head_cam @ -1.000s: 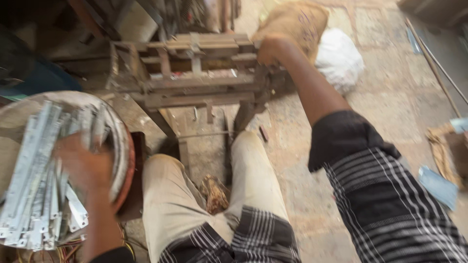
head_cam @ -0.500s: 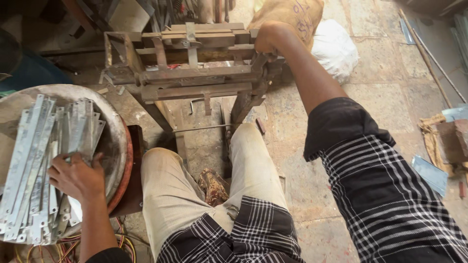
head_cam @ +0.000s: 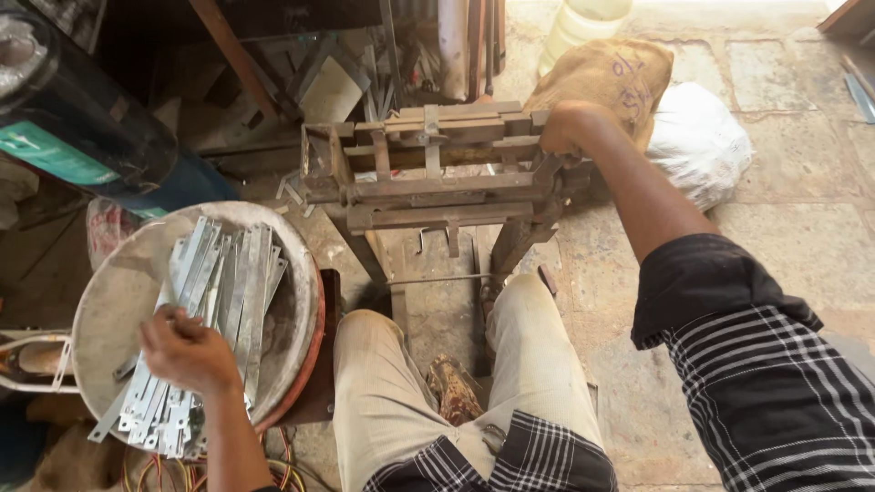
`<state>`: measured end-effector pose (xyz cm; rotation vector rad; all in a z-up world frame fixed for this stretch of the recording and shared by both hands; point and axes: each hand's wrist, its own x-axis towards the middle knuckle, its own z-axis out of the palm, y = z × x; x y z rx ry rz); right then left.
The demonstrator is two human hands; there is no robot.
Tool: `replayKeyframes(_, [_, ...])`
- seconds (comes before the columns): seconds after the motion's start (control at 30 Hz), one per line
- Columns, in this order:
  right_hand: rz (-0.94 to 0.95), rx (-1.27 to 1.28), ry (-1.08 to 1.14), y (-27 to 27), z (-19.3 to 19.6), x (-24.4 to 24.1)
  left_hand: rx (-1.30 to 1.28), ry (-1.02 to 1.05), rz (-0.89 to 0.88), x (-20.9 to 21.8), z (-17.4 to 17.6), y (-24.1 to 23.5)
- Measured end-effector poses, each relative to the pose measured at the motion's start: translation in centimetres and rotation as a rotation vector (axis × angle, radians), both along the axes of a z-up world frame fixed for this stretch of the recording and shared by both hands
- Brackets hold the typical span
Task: The person places metal strips into a manual bending jig, pulls the lever to shape them, and removes the bent strips, repeating the process for multiple pieces.
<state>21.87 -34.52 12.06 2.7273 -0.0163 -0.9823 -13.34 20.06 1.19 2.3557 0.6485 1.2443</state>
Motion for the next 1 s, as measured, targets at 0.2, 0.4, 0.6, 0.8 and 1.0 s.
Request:
replayKeyframes(0.2, [0.335,-0.121,0.241,-2.6,-5.7,5.1,-0.75,-0.23,-0.324,1.9,6.0,-4.9])
replayKeyframes(0.4, [0.529,-0.187,0.316,-4.8,-9.1,7.9,-1.27,-0.205,-0.604,4.5,6.9,-9.0])
replayKeyframes(0.6, [0.154,0.08,0.127,-3.2,-5.9,4.4,-1.617,0.194,-0.668,4.2,4.2,-16.7])
replayKeyframes(0.8, [-0.006,0.115,0.051,-0.5,-1.4,0.7,-1.481,0.332,-0.736,5.2,-3.3,-21.5])
replayKeyframes(1.0, [-0.097,0.241,-0.015,0.2,0.4,-1.1,-1.511,0.352,-0.672,4.1,-7.2,-22.8])
